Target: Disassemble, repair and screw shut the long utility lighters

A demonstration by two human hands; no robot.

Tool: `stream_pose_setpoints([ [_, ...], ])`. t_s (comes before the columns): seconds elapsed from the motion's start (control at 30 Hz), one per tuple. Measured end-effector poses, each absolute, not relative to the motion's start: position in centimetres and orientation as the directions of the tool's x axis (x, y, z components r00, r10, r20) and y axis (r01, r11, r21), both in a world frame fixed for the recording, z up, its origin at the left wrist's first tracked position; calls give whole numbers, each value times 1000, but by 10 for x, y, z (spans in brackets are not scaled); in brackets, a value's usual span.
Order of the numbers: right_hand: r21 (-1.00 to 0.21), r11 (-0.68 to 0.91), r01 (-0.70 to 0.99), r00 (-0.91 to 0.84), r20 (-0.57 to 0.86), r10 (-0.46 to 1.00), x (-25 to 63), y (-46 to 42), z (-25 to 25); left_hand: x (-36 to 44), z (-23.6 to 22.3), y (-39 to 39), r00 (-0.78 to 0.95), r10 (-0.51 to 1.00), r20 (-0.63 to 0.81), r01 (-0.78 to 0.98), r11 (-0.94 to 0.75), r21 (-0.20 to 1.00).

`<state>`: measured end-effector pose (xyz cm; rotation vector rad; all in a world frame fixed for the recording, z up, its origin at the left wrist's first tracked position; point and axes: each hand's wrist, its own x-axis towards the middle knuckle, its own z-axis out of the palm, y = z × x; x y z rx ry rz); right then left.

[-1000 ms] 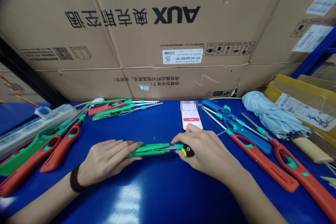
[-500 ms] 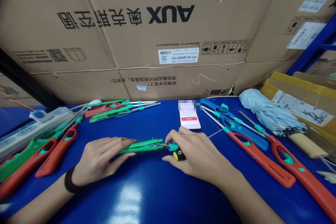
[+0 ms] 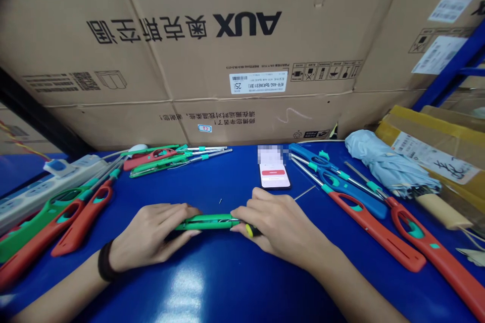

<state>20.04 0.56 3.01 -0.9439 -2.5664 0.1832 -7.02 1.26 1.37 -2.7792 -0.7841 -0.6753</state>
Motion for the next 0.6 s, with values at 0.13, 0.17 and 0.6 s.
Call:
stream_pose_setpoints([
  [0.13,-271,756,596,-707,269,654,196,5,28,-65,15,12,783,438,443,530,-842,-105],
  [0.17,-275,754,597,-709,258,656,195,5,28,-64,14,12,788,436,434,528,-842,-112],
  [0.6,-273,646,712,-626,167,761,200,11,34,-71,8,21,706,533,466,562,-822,87],
])
